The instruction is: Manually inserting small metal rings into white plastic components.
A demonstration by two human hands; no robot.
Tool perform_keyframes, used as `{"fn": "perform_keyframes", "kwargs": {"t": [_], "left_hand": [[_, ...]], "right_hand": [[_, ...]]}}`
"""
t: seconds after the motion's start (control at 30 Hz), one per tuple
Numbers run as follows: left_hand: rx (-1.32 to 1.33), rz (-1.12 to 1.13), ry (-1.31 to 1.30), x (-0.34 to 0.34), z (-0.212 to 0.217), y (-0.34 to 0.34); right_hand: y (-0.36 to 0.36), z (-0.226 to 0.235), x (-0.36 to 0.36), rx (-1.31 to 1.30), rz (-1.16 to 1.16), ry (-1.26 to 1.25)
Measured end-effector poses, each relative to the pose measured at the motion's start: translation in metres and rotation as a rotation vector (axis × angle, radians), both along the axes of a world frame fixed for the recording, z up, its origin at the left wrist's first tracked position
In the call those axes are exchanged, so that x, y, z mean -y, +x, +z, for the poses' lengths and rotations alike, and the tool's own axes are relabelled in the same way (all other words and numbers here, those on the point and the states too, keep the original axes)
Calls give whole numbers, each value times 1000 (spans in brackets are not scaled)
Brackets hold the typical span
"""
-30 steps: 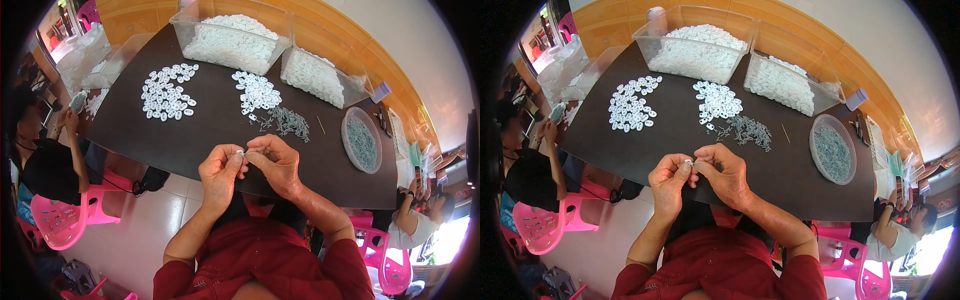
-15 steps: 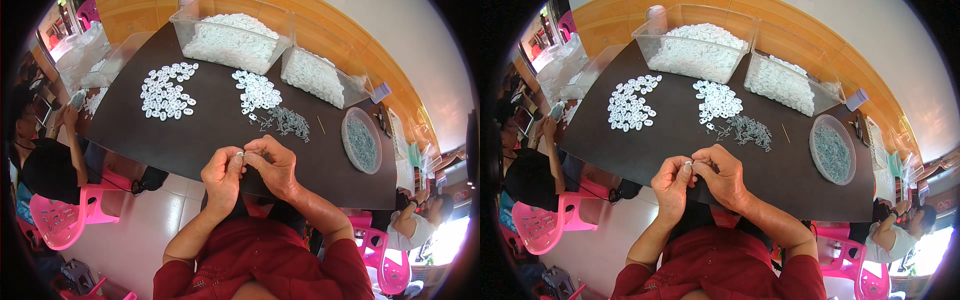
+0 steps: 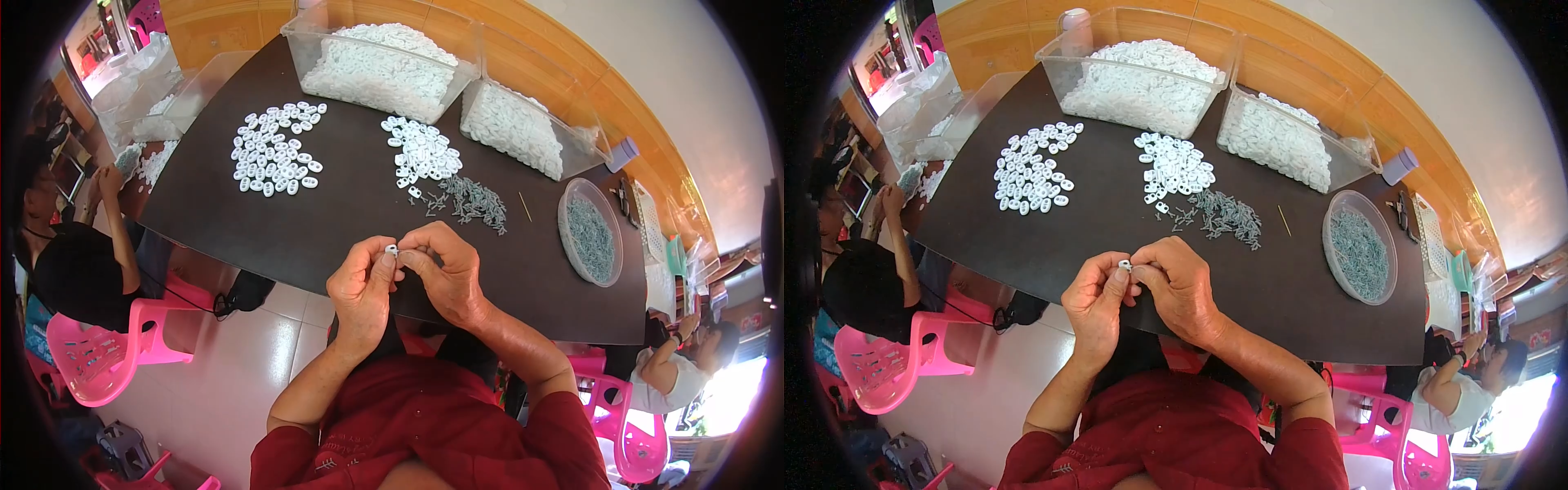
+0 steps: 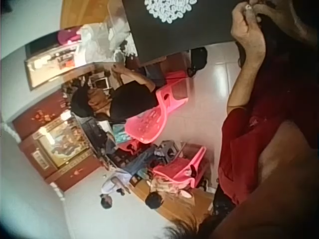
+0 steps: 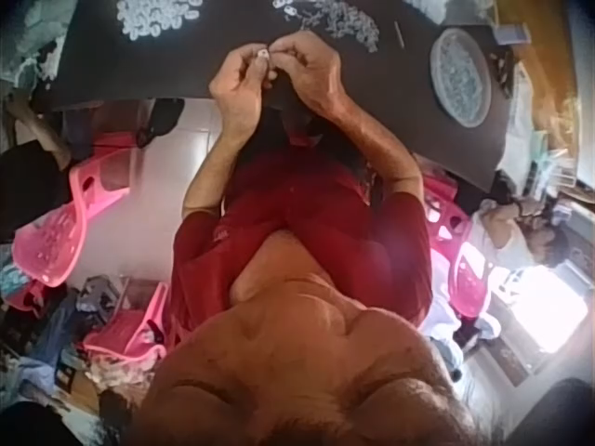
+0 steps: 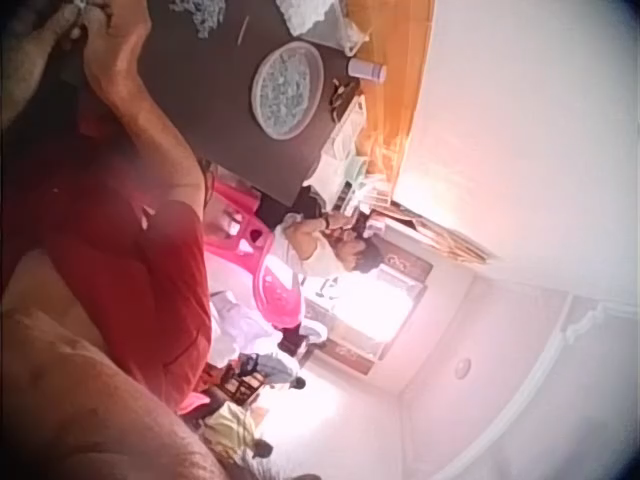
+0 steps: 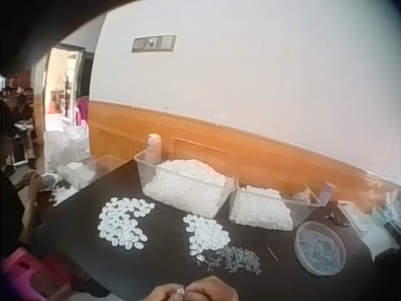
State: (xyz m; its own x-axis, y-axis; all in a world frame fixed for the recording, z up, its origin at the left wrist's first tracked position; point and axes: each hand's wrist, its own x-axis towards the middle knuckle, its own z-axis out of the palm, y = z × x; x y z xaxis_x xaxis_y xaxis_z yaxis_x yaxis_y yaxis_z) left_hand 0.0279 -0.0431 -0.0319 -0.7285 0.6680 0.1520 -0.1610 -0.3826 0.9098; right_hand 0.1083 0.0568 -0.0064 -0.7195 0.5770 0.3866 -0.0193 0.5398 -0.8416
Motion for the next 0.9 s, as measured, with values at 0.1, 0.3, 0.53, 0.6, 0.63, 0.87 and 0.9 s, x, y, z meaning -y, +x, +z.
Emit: {"fn": "perform_keyframes", "kwargs": {"t": [0.1, 0.3, 0.53, 0.6, 0.63, 0.87, 0.9], "left_hand": [[-81, 39, -19, -1, -4, 2], [-344, 171, -82, -4, -9, 5], [-462, 204, -73, -8, -13, 2], [-461, 197, -74, -9, -13, 0], [-460, 193, -80, -10, -13, -1], [-247, 57, -86, -11, -7, -9], [-107, 26, -80, -10, -6, -12]], "right_hand": [[-1, -4, -1, -35, -2, 3], [-3, -5, -2, -39, 3, 164], [-2, -3, -10, 51, 69, 213], [-3, -1, -12, 75, 81, 197], [-4, -1, -12, 69, 81, 183], [-6, 7, -22, 123, 121, 131], [-8, 8, -27, 122, 127, 130]]}}
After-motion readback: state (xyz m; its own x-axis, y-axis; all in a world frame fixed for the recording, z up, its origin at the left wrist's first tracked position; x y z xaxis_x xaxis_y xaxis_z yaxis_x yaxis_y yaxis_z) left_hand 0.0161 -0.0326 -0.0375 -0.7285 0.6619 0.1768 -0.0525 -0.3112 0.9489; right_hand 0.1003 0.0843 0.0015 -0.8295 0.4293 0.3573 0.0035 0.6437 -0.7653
